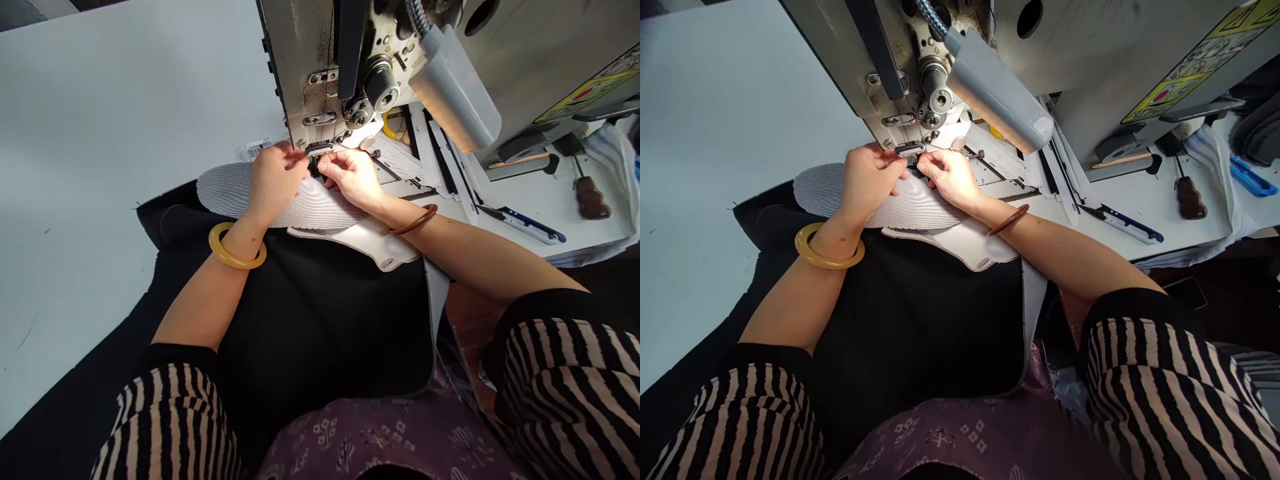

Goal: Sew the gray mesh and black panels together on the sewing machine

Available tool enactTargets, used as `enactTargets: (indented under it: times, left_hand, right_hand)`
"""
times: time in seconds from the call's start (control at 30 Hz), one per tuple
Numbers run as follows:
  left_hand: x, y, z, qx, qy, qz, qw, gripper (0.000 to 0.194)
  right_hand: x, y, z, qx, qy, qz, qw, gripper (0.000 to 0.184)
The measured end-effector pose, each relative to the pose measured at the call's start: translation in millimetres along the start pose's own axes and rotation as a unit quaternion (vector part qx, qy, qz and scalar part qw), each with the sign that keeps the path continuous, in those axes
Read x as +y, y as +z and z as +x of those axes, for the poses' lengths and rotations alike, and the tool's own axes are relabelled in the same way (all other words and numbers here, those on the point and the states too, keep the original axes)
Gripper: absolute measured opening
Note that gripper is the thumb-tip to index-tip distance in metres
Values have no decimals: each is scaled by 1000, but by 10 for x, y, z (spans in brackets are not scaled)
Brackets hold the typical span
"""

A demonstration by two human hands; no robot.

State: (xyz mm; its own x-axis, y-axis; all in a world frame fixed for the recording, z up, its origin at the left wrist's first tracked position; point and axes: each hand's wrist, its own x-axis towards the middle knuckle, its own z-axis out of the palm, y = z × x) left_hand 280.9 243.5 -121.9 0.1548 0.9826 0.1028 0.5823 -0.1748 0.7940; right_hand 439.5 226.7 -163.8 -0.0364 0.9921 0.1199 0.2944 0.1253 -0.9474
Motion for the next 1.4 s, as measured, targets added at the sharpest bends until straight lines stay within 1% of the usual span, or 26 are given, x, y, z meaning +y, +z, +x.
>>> enactTargets:
  times: [0.07, 0.1, 0.13, 0.2, 0.23, 0.3, 0.37, 0.43, 0.5, 0.6, 0.67, 0.73, 0.77, 0.83, 0.87, 0.93, 0.97, 1.03, 1.07, 1.1, 1.13, 1.17, 1.23, 1.3, 1.33, 1.4]
  left_hand:
    - [-67, -13, -89, 76, 90, 6, 993, 14]
    - [-102, -29, -158, 95, 148, 9, 984, 18]
    - [-134, -50, -238, 86, 206, 9, 975, 20]
    - [-177, -108, -411, 9, 288, -2, 958, 25]
    - [-184, -141, -494, -36, 304, -11, 952, 27]
    - [-168, -212, -631, -98, 293, -25, 951, 28]
    - [-123, -287, -727, -114, 251, -17, 961, 23]
    - [-70, -368, -789, -98, 217, 20, 971, 12]
    - [-29, -461, -830, -60, 212, 70, 973, 12]
    - [-23, -649, -858, 0, 222, 134, 966, 15]
    - [-56, -816, -846, 54, 214, 168, 961, 15]
    - [-103, -1002, -803, 101, 194, 218, 951, 16]
    - [-123, -1088, -770, 114, 184, 254, 943, 19]
    - [-137, -1203, -685, 121, 167, 330, 921, 24]
    - [-126, -1216, -636, 120, 166, 360, 910, 26]
    - [-67, -1121, -528, 88, 185, 386, 899, 28]
    - [-23, -1015, -469, 50, 204, 386, 898, 28]
    - [69, -719, -339, -60, 237, 367, 897, 25]
    - [110, -554, -267, -111, 240, 352, 898, 23]
    - [141, -397, -194, -146, 233, 336, 901, 21]
    - [161, -258, -122, -167, 222, 322, 905, 22]
    - [169, -146, -55, -168, 198, 313, 913, 27]
    - [157, -14, 48, -134, 134, 296, 936, 39]
    - [123, 15, 95, -98, 79, 262, 957, 45]
    - [104, 7, 100, -88, 65, 243, 964, 45]
    - [67, -22, 91, -90, 63, 208, 972, 42]
  right_hand:
    - [-5, -39, -139, -6, -82, -77, 994, 16]
    - [-10, -54, -225, -7, -139, -132, 981, 14]
    - [-15, -63, -313, -7, -199, -190, 961, 13]
    - [-26, -56, -467, 3, -308, -280, 909, 19]
    - [-33, -42, -524, 10, -345, -299, 890, 22]
    - [-49, -5, -587, 26, -397, -308, 864, 24]
    - [-66, 25, -598, 34, -426, -297, 854, 24]
    - [-78, 39, -581, 30, -440, -284, 851, 24]
    - [-78, 39, -556, 17, -440, -280, 853, 24]
    - [-55, 41, -520, -15, -386, -286, 877, 25]
    - [-35, 54, -506, -57, -336, -292, 893, 34]
    - [-23, 73, -502, -111, -303, -301, 898, 43]
    - [-21, 82, -504, -131, -295, -306, 895, 45]
    - [-29, 97, -509, -155, -287, -319, 890, 45]
    - [-36, 102, -511, -159, -285, -324, 888, 44]
    - [-54, 105, -513, -166, -285, -329, 885, 43]
    - [-62, 105, -512, -168, -283, -330, 885, 43]
    - [-75, 99, -512, -172, -281, -335, 883, 43]
    - [-78, 96, -512, -174, -280, -340, 881, 42]
    - [-80, 92, -512, -176, -280, -346, 878, 42]
    - [-81, 89, -513, -176, -283, -351, 875, 43]
    - [-81, 86, -515, -174, -288, -354, 873, 44]
    - [-78, 82, -519, -169, -299, -353, 870, 44]
    - [-77, 79, -524, -167, -303, -350, 870, 44]
    - [-77, 78, -526, -167, -302, -351, 870, 44]
    - [-79, 76, -528, -166, -300, -356, 870, 44]
